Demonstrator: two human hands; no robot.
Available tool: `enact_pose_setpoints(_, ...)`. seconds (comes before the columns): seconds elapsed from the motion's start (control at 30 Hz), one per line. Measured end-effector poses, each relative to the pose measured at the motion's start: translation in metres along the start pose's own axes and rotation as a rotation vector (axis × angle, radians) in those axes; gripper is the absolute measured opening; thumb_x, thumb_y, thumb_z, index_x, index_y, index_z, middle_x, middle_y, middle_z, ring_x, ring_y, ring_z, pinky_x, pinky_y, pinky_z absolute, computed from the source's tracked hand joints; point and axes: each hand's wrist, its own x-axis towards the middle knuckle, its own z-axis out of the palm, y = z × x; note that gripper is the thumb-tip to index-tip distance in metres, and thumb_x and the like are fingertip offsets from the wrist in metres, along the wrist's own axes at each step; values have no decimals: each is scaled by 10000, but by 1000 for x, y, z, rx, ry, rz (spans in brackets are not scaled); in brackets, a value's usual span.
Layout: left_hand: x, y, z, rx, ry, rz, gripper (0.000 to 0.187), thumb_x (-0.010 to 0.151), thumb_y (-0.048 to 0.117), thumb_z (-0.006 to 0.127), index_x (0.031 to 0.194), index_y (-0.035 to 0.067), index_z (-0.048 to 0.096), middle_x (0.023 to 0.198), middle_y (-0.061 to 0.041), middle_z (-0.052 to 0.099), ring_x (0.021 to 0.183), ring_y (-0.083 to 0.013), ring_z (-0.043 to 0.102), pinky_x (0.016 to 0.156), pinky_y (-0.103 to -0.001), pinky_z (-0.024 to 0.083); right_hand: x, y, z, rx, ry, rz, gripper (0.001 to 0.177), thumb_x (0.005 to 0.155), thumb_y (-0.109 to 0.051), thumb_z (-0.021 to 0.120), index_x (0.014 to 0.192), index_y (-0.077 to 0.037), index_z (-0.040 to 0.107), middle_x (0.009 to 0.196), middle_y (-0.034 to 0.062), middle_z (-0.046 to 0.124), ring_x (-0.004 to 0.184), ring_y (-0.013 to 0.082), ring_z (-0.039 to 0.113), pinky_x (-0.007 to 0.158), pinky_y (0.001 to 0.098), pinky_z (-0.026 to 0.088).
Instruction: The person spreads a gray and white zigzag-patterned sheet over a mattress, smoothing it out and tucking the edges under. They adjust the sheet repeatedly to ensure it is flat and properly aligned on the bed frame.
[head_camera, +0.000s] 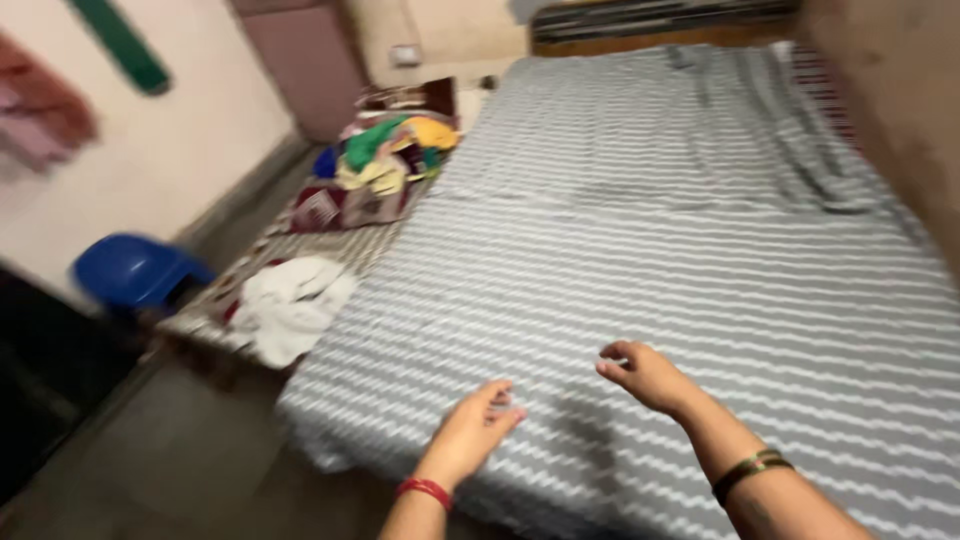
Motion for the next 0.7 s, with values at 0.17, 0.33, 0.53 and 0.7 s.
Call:
enact_pose_setpoints(0.17,-50,-56,-96,-107,177,-34,500,912,247,725,1363,77,591,1208,-100,736,1024,-174,722,888,-309,577,13,-122,63,-11,-139,-103,532,924,-447,641,1338,-113,648,1335,94,694,1242,284,657,991,419,551)
enact_pose_setpoints(0.33,-74,-94,-166,-154,335,-91,495,919,243,700,1370,67,593,1208,-107,751,1002,-171,709,880,-299,561,52,-174,110,-3,-233,-105,516,920,-444,632,1336,-142,662,1306,60,706,1223,249,648,984,424,543)
enact_pose_setpoints(0.53,-51,-107,-247,-165,407,-158,506,918,269,703,1366,65,588,1218,-94,729,985,-141,699,870,-294,555,138,-216,167,82,-282,-268,476,926,-407,649,1287,-98,685,1173,70,773,1087,211,720,945,378,557)
enact_pose_setpoints(0.7,-26,-117,-308,-176,475,-186,517,918,263,702,1380,64,579,1217,-96,737,975,-148,686,867,-301,553,191,-273,190,24,-350,-257,470,934,-397,646,1292,-93,680,1168,80,775,1102,210,710,955,369,546)
